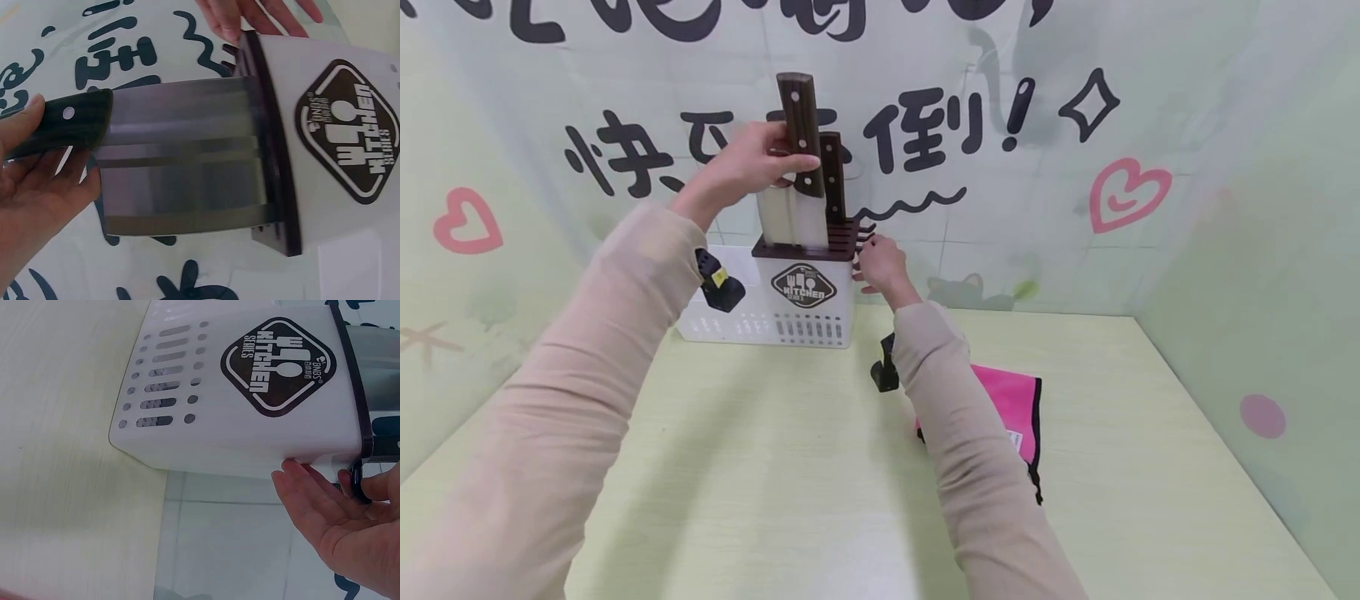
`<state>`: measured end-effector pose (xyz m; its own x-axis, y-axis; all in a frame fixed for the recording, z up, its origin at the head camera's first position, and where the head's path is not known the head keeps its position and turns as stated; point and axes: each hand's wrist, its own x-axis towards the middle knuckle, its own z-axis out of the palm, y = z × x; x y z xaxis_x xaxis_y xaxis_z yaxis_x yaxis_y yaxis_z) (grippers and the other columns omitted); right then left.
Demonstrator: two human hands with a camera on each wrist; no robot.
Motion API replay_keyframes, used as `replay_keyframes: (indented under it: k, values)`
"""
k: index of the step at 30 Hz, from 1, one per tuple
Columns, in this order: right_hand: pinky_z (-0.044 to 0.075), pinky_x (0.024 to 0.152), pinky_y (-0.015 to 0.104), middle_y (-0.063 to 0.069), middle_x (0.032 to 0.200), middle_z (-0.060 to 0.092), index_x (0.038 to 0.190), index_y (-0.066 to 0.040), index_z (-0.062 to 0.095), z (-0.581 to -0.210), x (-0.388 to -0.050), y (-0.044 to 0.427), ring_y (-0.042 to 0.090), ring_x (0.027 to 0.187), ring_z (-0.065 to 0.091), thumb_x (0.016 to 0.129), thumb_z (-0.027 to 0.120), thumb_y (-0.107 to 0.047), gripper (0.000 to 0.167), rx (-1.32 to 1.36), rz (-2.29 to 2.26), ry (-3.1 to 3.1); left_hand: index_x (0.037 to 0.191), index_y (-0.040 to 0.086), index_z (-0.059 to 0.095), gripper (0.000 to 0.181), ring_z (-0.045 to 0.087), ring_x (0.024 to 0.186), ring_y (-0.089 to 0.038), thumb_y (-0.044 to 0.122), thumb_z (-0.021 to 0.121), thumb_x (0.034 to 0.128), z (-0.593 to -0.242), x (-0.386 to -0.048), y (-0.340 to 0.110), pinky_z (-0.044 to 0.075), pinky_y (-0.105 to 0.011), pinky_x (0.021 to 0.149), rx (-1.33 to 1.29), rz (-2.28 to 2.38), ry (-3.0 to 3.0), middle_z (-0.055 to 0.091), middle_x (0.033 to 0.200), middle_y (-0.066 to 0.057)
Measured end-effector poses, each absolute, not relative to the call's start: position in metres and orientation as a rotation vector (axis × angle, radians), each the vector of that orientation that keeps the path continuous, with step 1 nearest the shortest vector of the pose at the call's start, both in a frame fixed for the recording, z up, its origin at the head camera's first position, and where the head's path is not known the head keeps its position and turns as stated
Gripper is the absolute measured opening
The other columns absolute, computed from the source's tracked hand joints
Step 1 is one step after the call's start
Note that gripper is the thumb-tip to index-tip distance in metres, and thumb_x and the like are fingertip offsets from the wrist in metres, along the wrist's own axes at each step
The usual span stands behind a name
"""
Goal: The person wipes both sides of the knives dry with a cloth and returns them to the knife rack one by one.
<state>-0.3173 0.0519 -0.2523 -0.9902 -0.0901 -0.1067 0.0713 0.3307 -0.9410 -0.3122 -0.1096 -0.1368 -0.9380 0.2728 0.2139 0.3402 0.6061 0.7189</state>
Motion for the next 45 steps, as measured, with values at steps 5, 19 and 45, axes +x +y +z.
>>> replay_keyframes:
  k: [5,19,45]
  values:
    - [0.05,0.078,0.039,0.019,0.11,0.055,0.114,0.001,0.046,-0.252,-0.317,0.051,0.028,0.094,0.058,0.098,0.025,-0.017,0.031,-0.016,-1.769,2.416,0.125,0.006,0.047,0.042,0.047,0.109,-0.017,0.023,0.056,0.0882,-0.153,-0.318,-0.109,0.043,-0.029,0.085,-0.514,-1.288,-2.769,0.051,0.123,-0.01]
    - [0.051,0.075,0.039,0.017,0.108,0.056,0.114,-0.002,0.047,-0.253,-0.317,0.053,0.027,0.094,0.059,0.099,0.027,-0.019,0.03,-0.009,-1.78,2.4,0.111,0.001,0.053,0.032,0.051,0.095,-0.019,0.019,0.06,0.086,-0.193,-0.329,-0.11,0.045,-0.028,0.072,-0.554,-1.325,-2.783,0.057,0.111,-0.014]
    - [0.051,0.075,0.039,0.019,0.108,0.056,0.114,0.0,0.045,-0.255,-0.317,0.052,0.029,0.094,0.06,0.098,0.027,-0.018,0.03,-0.014,-1.799,2.413,0.114,-0.001,0.051,0.034,0.056,0.094,-0.024,0.017,0.059,0.0865,-0.211,-0.327,-0.116,0.048,-0.035,0.08,-0.523,-1.468,-2.757,0.057,0.11,-0.019]
